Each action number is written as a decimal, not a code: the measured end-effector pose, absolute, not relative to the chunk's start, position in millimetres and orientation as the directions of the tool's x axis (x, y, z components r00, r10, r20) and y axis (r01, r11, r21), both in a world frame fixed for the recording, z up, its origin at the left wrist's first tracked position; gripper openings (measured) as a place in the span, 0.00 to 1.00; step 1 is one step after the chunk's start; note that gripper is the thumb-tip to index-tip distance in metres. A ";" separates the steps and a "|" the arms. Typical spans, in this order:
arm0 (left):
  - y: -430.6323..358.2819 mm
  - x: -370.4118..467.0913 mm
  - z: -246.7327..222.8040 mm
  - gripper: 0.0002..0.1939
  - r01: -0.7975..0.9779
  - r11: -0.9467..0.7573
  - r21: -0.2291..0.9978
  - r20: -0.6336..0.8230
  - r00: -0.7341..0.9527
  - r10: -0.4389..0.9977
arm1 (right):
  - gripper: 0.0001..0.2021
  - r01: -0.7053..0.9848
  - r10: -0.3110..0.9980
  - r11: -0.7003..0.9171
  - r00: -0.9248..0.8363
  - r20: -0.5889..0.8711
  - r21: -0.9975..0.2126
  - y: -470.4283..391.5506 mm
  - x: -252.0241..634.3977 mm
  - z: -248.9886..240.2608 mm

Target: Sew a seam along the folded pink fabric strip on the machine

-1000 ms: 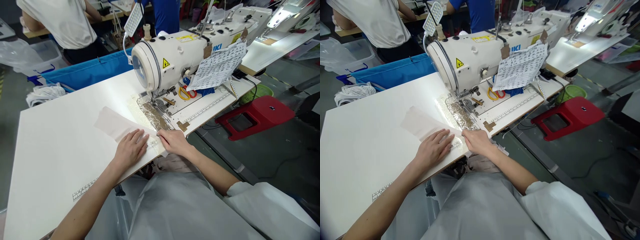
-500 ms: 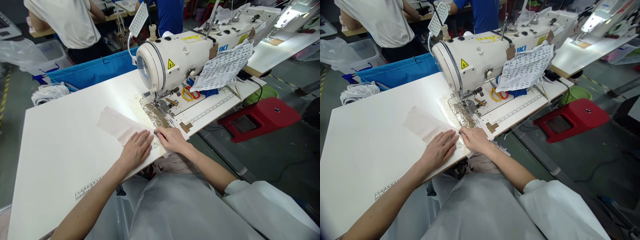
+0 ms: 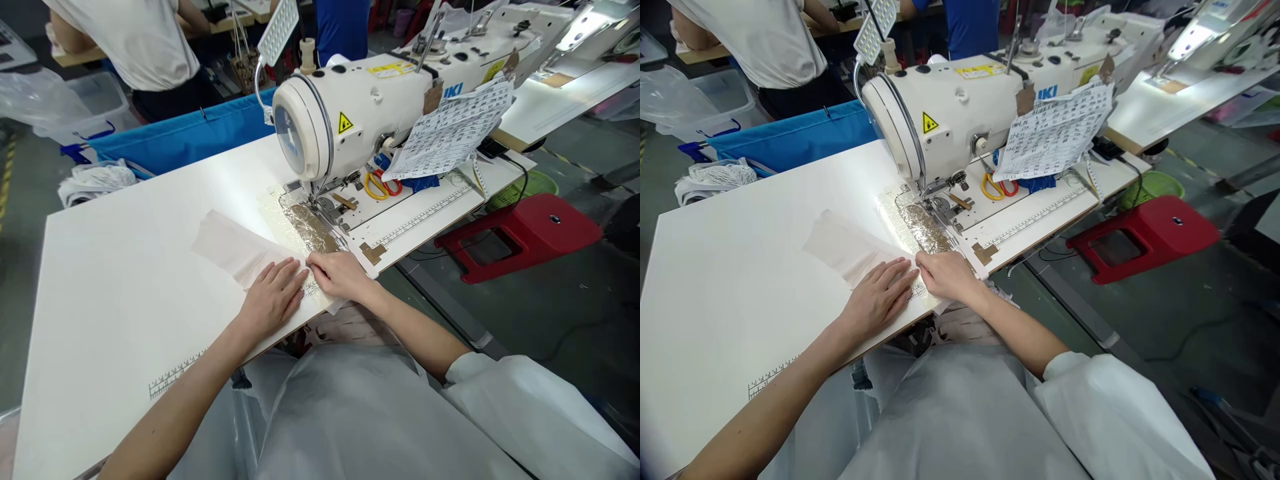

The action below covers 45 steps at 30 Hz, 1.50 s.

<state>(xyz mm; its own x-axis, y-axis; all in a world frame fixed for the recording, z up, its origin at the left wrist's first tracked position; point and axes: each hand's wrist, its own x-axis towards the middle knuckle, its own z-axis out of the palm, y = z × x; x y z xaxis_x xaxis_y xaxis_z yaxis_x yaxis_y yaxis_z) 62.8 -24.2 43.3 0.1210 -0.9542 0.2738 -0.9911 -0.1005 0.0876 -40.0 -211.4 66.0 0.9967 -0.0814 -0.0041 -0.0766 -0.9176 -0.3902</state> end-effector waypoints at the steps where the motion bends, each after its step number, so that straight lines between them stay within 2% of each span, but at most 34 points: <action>1: -24.3 62.4 43.7 0.19 -0.989 -0.107 0.100 0.265 0.130 -0.955 | 0.10 -0.071 -0.076 -0.905 0.997 -0.004 -0.419 -214.7 -41.9 66.4; 4: -25.1 60.9 45.5 0.19 -0.988 -0.111 0.109 0.239 0.134 -0.962 | 0.09 -0.082 -0.116 -0.846 0.993 0.032 -0.526 -222.9 -50.3 63.4; 6: -25.6 59.7 46.6 0.19 -0.990 -0.105 0.090 0.224 0.122 -0.967 | 0.10 -0.077 -0.141 -0.833 0.987 0.077 -0.549 -224.5 -56.1 58.4; 11: -26.3 58.4 47.3 0.19 -0.994 -0.089 0.055 0.252 0.101 -0.962 | 0.12 -0.012 -0.091 -0.888 0.984 0.151 -0.460 -218.5 -63.7 47.9; 18: -26.2 59.6 45.9 0.19 -0.996 -0.083 0.041 0.268 0.091 -0.959 | 0.11 -0.011 -0.059 -0.923 0.992 0.113 -0.385 -215.0 -59.6 47.6; 24: -26.3 58.0 46.1 0.18 -0.996 -0.090 0.027 0.282 0.094 -0.955 | 0.11 0.071 0.032 -0.948 0.991 0.128 -0.311 -222.8 -71.9 51.2; 31: -26.1 60.9 49.0 0.17 -0.994 -0.100 0.038 0.288 0.107 -0.952 | 0.14 0.015 -0.023 -0.926 0.995 0.095 -0.378 -231.2 -85.9 56.0; 34: -26.0 63.6 51.1 0.17 -0.993 -0.099 0.062 0.333 0.114 -0.936 | 0.13 -0.010 -0.040 -0.939 0.996 0.080 -0.343 -224.3 -75.2 55.3; 38: -27.4 61.5 49.7 0.19 -0.999 -0.011 0.033 0.362 0.022 -0.932 | 0.09 -0.012 -0.030 -0.952 0.998 0.052 -0.305 -216.0 -64.4 55.5; 45: -27.6 59.4 45.0 0.18 -0.999 0.009 0.050 0.312 0.007 -0.950 | 0.11 -0.055 -0.107 -0.902 0.989 0.098 -0.429 -214.0 -64.7 53.1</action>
<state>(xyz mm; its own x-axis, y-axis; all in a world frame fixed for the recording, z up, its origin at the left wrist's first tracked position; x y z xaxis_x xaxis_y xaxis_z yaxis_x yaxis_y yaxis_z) 59.4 -27.6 45.0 0.0068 -0.9501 0.3118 -0.9987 0.0092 0.0500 -64.7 -214.0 53.1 0.9895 -0.1070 0.0975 -0.0553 -0.9018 -0.4286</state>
